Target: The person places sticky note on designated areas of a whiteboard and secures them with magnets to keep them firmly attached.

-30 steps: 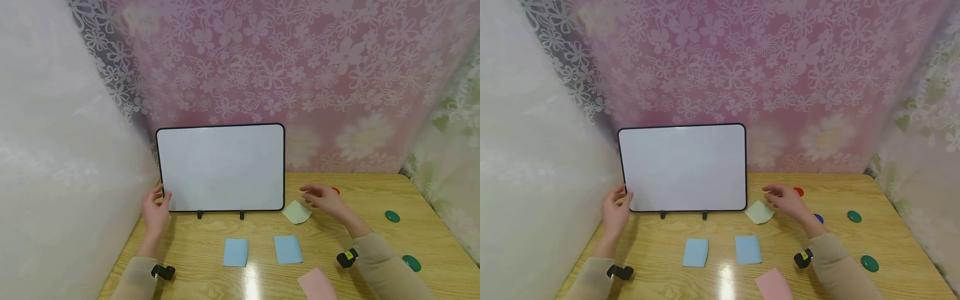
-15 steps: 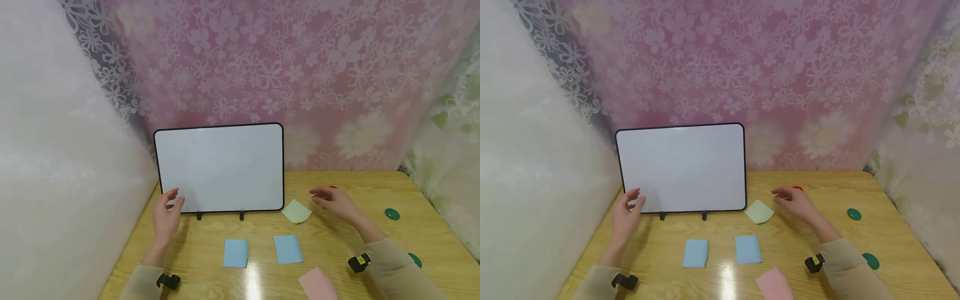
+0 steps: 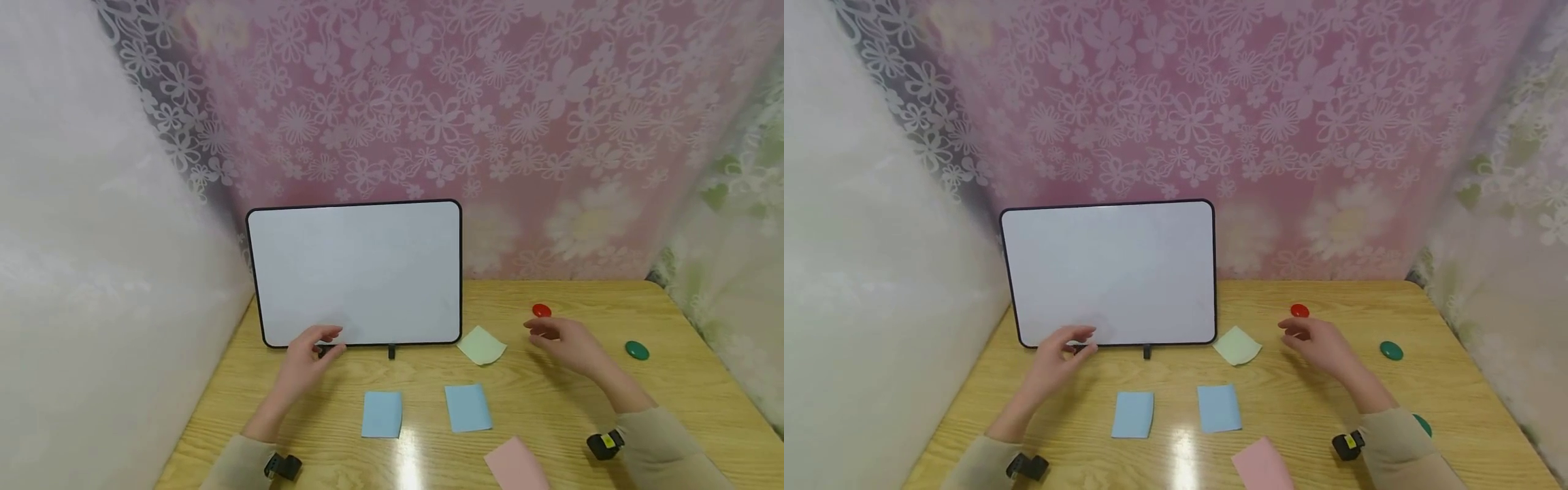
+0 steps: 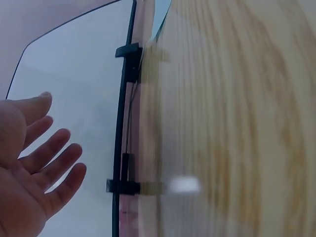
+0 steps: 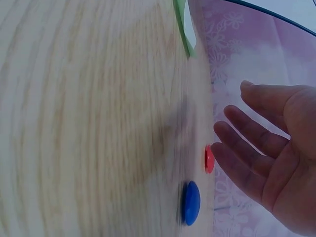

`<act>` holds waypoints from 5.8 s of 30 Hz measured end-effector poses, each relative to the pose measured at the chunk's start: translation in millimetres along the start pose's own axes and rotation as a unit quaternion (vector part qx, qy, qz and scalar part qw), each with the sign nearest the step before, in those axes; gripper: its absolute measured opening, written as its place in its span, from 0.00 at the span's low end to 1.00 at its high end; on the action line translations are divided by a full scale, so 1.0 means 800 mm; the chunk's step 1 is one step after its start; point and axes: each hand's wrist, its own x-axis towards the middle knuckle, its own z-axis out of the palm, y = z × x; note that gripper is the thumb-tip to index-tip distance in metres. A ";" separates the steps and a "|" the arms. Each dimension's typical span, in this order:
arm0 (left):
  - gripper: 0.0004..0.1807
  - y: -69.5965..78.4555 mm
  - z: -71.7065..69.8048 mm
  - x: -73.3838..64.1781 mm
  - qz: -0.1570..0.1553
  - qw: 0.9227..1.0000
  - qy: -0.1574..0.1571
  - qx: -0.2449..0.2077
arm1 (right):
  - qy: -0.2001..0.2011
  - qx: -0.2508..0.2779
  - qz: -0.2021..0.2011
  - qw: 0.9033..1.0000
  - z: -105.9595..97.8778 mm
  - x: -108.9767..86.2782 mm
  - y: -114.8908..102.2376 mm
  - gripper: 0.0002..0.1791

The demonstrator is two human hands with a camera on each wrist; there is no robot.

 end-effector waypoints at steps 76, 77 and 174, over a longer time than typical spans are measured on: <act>0.28 0.084 0.086 0.008 -0.002 0.922 -0.340 0.188 | -0.033 -0.162 0.123 0.979 -0.029 -0.033 0.041 0.24; 0.28 0.084 0.086 0.008 -0.005 0.922 -0.340 0.183 | -0.030 -0.163 0.125 0.978 -0.028 -0.033 0.039 0.23; 0.12 0.037 0.037 0.027 -0.227 0.933 0.015 -0.279 | 0.064 0.013 -0.060 0.996 0.021 0.036 -0.095 0.26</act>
